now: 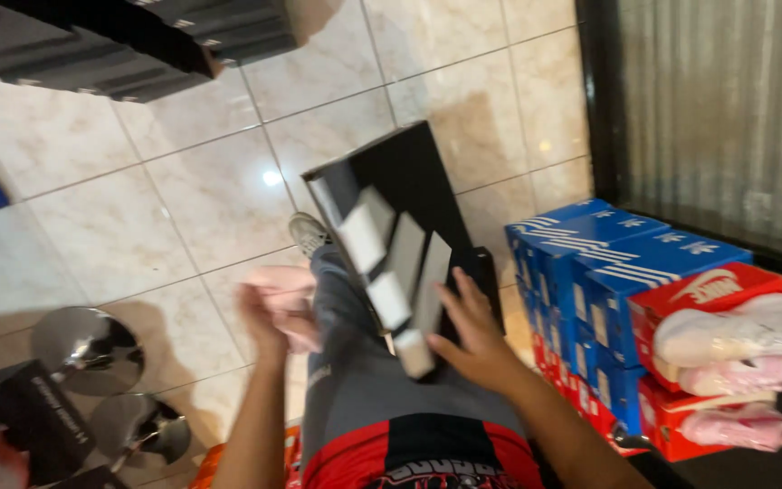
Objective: Cleaning and organizing shoe boxes using a cloth in a storage area.
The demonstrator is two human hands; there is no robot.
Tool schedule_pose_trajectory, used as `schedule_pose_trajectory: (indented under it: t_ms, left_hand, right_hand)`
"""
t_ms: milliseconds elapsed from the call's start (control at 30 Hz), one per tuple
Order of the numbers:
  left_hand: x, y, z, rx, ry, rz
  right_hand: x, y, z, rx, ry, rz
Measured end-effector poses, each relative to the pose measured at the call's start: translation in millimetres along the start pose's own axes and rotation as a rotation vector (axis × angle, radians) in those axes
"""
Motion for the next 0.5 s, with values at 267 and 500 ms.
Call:
schedule_pose_trajectory:
  t_ms: [267,500]
  left_hand:
    - [158,-63,41,-0.222,-1.128,0.363]
    - [134,-136,150,-0.698,-1.745,0.43]
  right_hand:
    - [85,-39,90,-0.182,0.305,0.318]
    - [132,8,69,0.979,-0.328,0.094]
Point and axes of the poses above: each hand's wrist, its own y-axis away from the middle knuckle, its own z-axis out of the palm, x = y × z, the point moved 4 cm from there along -y, towards the middle knuckle, and after that the axes turned 14 degrees about -y, right-handed, at the moved point
